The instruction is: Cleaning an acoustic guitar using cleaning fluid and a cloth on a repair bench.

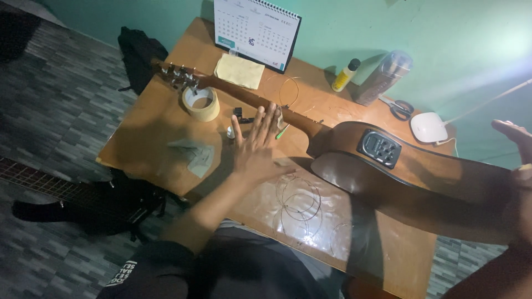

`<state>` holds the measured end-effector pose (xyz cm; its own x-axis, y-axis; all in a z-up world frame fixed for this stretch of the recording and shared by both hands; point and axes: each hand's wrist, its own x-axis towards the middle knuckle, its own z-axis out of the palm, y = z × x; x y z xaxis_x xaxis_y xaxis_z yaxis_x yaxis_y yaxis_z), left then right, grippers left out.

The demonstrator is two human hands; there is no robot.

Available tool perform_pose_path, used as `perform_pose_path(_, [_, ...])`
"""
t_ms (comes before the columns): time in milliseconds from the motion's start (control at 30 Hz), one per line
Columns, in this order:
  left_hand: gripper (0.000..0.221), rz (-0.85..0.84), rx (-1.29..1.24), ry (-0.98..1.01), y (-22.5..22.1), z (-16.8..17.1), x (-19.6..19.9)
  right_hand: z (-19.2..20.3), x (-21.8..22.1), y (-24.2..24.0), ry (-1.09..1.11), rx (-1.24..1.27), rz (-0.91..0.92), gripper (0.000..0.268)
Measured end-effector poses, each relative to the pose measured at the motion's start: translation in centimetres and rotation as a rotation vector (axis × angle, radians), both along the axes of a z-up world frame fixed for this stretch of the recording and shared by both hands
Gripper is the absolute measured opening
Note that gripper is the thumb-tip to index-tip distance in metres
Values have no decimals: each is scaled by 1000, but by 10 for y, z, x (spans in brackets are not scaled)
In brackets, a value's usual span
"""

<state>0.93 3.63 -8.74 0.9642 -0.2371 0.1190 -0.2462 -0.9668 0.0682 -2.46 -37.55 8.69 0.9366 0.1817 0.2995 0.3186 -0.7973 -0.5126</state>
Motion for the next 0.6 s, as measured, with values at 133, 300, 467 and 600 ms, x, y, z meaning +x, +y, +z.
perform_pose_path(133, [158,34,-123,107,-21,26,0,18,-17,28,-40,-45,1,63])
perform_pose_path(300, [157,-152,-138,22,-43,29,4,34,-32,46,-36,-49,53,58])
perform_pose_path(467, [154,-220,47,85,-30,41,15,31,-26,45,284,162,-193,59])
perform_pose_path(600, [155,-61,53,79,-10,43,22,21,-9,31,237,125,-76,55])
